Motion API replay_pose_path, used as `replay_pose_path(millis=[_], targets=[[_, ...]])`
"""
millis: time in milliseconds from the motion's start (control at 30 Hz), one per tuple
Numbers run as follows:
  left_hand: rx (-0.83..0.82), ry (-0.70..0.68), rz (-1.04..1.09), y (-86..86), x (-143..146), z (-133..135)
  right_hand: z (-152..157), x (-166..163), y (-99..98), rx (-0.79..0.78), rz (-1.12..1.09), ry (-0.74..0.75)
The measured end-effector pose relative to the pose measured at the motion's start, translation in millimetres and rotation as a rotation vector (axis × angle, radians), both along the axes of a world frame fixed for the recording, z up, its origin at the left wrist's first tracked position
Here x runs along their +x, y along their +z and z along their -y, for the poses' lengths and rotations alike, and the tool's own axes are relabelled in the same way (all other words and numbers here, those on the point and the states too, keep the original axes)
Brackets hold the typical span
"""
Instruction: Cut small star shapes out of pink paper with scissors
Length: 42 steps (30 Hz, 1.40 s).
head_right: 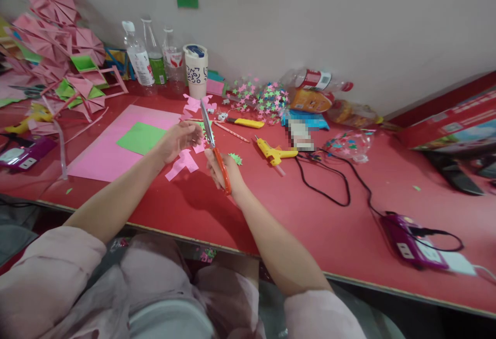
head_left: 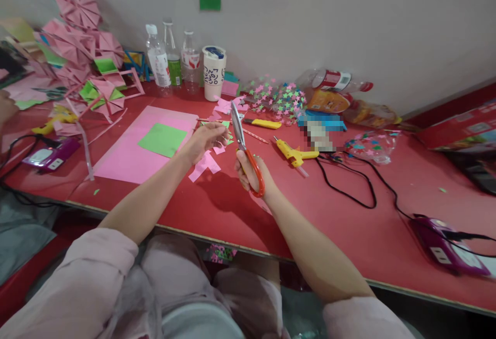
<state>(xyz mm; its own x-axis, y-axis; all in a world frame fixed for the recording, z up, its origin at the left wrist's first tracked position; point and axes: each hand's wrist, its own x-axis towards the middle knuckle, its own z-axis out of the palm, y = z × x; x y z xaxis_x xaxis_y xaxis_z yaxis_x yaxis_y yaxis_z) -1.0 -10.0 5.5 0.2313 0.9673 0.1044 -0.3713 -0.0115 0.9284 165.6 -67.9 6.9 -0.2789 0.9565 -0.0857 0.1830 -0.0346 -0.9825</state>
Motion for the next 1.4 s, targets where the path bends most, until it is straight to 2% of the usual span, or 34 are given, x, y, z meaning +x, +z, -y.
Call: replay_pose_path(millis=[67,133,333,533,867,1067,1400], targets=[[0.031,-0.052,-0.09,-3.2,4,2,0,-1,-1.2,0.001,0.016,-0.006],[0.076,-0.017,-0.114,-4.8,6,2,0,-2,-2.0,0.009,0.049,-0.003],[0.183,0.317,-0.026,-2.1,0,-4,2,-5,-1.7,-0.028,0.126,0.048],[0.197,0.501,-0.017,4.5,-4,-5,4,-6,-1.0,-0.042,0.152,0.062],[0.214,0.505,0.05,5.7,-5,-5,3,-5,-0.3,-0.061,0.143,0.078],[0.211,0.515,0.007,7.4,-9,-6,3,0,2.4,-0.023,0.172,0.141],[0.236,0.446,-0.012,8.6,-10,-4,4,1,4.1,-0.012,0.152,0.186]])
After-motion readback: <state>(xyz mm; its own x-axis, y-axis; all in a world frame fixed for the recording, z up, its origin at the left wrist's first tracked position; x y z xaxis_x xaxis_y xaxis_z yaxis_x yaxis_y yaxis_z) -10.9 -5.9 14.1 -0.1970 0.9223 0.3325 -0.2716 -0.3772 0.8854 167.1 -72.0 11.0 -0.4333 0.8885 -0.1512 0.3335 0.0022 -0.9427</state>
